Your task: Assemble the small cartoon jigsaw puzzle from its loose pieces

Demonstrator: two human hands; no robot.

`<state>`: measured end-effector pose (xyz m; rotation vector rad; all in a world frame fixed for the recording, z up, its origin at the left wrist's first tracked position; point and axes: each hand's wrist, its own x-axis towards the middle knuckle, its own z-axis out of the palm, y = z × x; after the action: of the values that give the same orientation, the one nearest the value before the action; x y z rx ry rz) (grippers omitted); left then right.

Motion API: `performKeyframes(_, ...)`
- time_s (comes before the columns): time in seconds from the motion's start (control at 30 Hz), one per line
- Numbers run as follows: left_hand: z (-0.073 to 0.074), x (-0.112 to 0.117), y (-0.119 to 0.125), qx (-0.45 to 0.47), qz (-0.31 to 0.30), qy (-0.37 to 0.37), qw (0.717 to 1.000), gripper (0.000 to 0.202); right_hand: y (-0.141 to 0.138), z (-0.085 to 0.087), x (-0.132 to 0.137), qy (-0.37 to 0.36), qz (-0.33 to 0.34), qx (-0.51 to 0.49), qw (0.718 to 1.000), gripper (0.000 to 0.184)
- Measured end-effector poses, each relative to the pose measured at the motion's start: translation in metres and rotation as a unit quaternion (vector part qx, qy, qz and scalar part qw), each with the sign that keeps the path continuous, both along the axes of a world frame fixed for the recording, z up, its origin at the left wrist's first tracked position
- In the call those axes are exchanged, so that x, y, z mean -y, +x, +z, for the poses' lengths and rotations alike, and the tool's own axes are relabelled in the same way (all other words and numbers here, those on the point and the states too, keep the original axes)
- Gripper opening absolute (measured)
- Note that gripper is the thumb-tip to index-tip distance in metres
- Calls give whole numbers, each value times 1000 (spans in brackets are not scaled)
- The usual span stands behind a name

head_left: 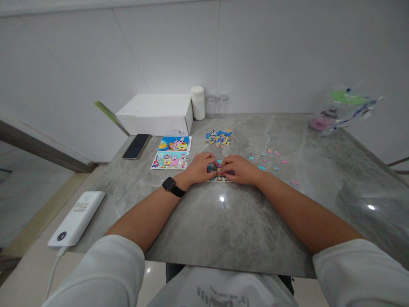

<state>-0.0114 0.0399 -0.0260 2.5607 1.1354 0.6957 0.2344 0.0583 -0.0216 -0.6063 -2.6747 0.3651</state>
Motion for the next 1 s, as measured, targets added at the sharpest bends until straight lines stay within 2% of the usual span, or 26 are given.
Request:
performKeyframes(0.7, 0, 1, 1, -12, 7, -1, 1000, 15, -1, -2, 1, -6, -4, -1, 1000, 20)
performKeyframes(1.0, -4, -1, 2, -16, 5, 2, 1000, 16, -3, 2, 4, 13, -14, 17, 1000, 18)
